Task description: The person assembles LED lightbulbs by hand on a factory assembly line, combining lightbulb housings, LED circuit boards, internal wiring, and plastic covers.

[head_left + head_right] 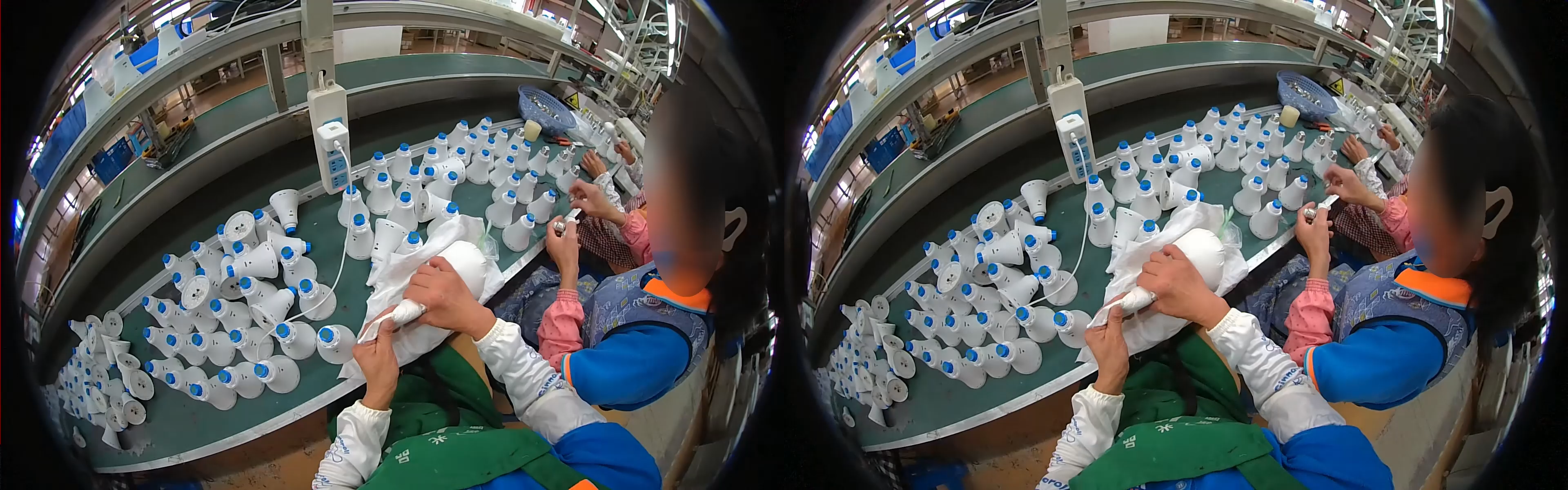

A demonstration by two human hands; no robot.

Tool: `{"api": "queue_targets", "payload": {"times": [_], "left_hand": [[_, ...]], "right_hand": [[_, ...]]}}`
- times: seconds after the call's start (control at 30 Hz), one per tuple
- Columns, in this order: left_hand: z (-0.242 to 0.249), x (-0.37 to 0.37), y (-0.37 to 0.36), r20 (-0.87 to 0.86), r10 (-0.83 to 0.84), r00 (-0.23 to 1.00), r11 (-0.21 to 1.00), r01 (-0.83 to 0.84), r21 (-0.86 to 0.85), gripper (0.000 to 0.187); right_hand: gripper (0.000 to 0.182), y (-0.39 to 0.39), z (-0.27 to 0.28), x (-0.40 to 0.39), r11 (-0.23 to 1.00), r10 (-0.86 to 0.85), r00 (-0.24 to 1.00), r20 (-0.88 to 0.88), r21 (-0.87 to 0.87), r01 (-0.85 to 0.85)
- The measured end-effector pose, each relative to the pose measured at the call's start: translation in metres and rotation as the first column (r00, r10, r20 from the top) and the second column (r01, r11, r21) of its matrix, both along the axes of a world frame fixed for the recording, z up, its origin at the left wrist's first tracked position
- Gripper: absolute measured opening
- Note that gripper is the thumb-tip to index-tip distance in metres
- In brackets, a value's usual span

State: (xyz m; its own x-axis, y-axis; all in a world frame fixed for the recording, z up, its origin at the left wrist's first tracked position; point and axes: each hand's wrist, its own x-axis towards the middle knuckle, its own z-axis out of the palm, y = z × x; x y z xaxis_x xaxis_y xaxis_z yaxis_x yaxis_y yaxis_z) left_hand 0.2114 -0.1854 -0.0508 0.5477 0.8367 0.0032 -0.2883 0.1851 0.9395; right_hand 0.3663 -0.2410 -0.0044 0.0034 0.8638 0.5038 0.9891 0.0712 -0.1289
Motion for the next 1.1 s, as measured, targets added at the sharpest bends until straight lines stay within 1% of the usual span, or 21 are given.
{"api": "queue_targets", "payload": {"times": [0.13,0.2,0.23,0.3,0.33,0.4,0.43,0.47,0.5,0.53,0.6,0.63,0.73,0.8,0.83,0.87,0.9,0.93,1.0,1.03,1.1], "left_hand": [[0.005,0.004,-0.008,0.071,0.075,0.995,0.997,-0.073,-0.027,0.026],[-0.004,0.005,-0.011,0.152,0.053,0.987,0.975,-0.018,-0.22,0.034],[-0.006,0.007,-0.012,0.154,0.058,0.986,0.975,-0.023,-0.221,0.034],[-0.008,0.014,-0.011,0.194,0.171,0.966,0.927,-0.091,-0.365,0.027],[-0.009,0.015,-0.01,0.2,0.177,0.964,0.926,-0.094,-0.366,0.027],[-0.01,0.015,-0.009,0.153,0.16,0.975,0.941,-0.104,-0.321,0.02],[-0.011,0.015,-0.009,0.155,0.162,0.975,0.94,-0.105,-0.323,0.02],[-0.011,0.014,-0.009,0.114,0.174,0.978,0.953,-0.138,-0.271,0.019],[-0.011,0.013,-0.009,0.071,0.189,0.979,0.962,-0.17,-0.215,0.017],[-0.014,0.013,-0.008,0.072,0.196,0.978,0.96,-0.176,-0.216,0.017],[-0.017,0.012,-0.004,0.069,0.187,0.98,0.981,-0.183,-0.061,0.016],[-0.015,0.012,-0.004,0.069,0.193,0.979,0.98,-0.189,-0.062,0.016],[-0.007,0.015,-0.006,0.136,0.204,0.97,0.976,-0.19,-0.109,0.012],[-0.011,0.014,-0.009,0.079,0.228,0.97,0.973,-0.23,0.009,0.011],[-0.01,0.013,-0.009,0.078,0.229,0.97,0.973,-0.231,0.006,0.011],[-0.008,0.01,-0.007,0.026,0.222,0.975,0.969,-0.223,0.105,0.011],[-0.006,0.009,-0.006,-0.026,0.219,0.975,0.956,-0.209,0.206,0.012],[-0.006,0.009,-0.005,-0.025,0.223,0.974,0.955,-0.213,0.207,0.012],[-0.006,0.008,-0.003,-0.03,0.252,0.967,0.933,-0.235,0.272,0.013],[-0.006,0.007,-0.003,-0.032,0.256,0.966,0.932,-0.238,0.273,0.013],[-0.006,0.006,-0.005,-0.002,0.244,0.97,0.95,-0.239,0.2,0.021]], "right_hand": [[0.014,-0.001,0.007,0.004,0.999,0.018,1.0,0.0,0.029,-0.018],[0.016,-0.002,0.007,0.004,1.0,0.022,1.0,-0.006,-0.008,-0.022],[0.016,-0.002,0.007,0.003,1.0,0.027,1.0,-0.004,-0.01,-0.027],[0.018,-0.001,0.007,0.002,0.999,0.011,1.0,0.002,-0.045,-0.011],[0.019,0.0,0.007,0.001,0.998,0.008,1.0,0.007,-0.056,-0.008],[0.021,0.005,0.007,-0.005,1.0,0.013,0.998,-0.063,0.007,-0.012],[0.022,0.007,0.007,-0.006,1.0,0.016,0.996,-0.085,0.027,-0.014],[0.026,0.009,0.006,-0.007,0.995,0.073,0.992,-0.103,-0.058,-0.079],[0.028,0.011,0.006,-0.007,0.988,0.105,0.988,-0.113,-0.1,-0.116],[0.03,0.013,0.006,-0.007,0.978,0.136,0.983,-0.125,-0.142,-0.153],[0.025,0.015,0.007,-0.005,0.96,0.131,0.99,-0.051,-0.241,-0.139],[0.023,0.015,0.007,-0.004,0.952,0.133,0.991,-0.027,-0.274,-0.135],[0.024,0.017,0.005,0.002,0.95,0.139,0.987,-0.081,-0.271,-0.156],[0.021,0.016,0.002,-0.002,0.961,0.179,0.979,-0.101,-0.196,-0.196],[0.02,0.015,0.0,-0.005,0.963,0.193,0.975,-0.108,-0.172,-0.21],[0.022,0.015,-0.002,-0.01,0.97,0.148,0.969,-0.197,-0.163,-0.181],[0.022,0.016,-0.001,-0.011,0.973,0.127,0.962,-0.24,-0.158,-0.168],[0.023,0.016,-0.001,-0.012,0.976,0.107,0.953,-0.283,-0.153,-0.155],[0.026,0.016,0.001,-0.011,0.953,0.135,0.942,-0.308,-0.218,-0.208],[0.027,0.016,0.002,-0.011,0.944,0.145,0.937,-0.318,-0.239,-0.227],[0.028,0.018,0.004,-0.01,0.945,0.15,0.962,-0.23,-0.253,-0.207]]}}
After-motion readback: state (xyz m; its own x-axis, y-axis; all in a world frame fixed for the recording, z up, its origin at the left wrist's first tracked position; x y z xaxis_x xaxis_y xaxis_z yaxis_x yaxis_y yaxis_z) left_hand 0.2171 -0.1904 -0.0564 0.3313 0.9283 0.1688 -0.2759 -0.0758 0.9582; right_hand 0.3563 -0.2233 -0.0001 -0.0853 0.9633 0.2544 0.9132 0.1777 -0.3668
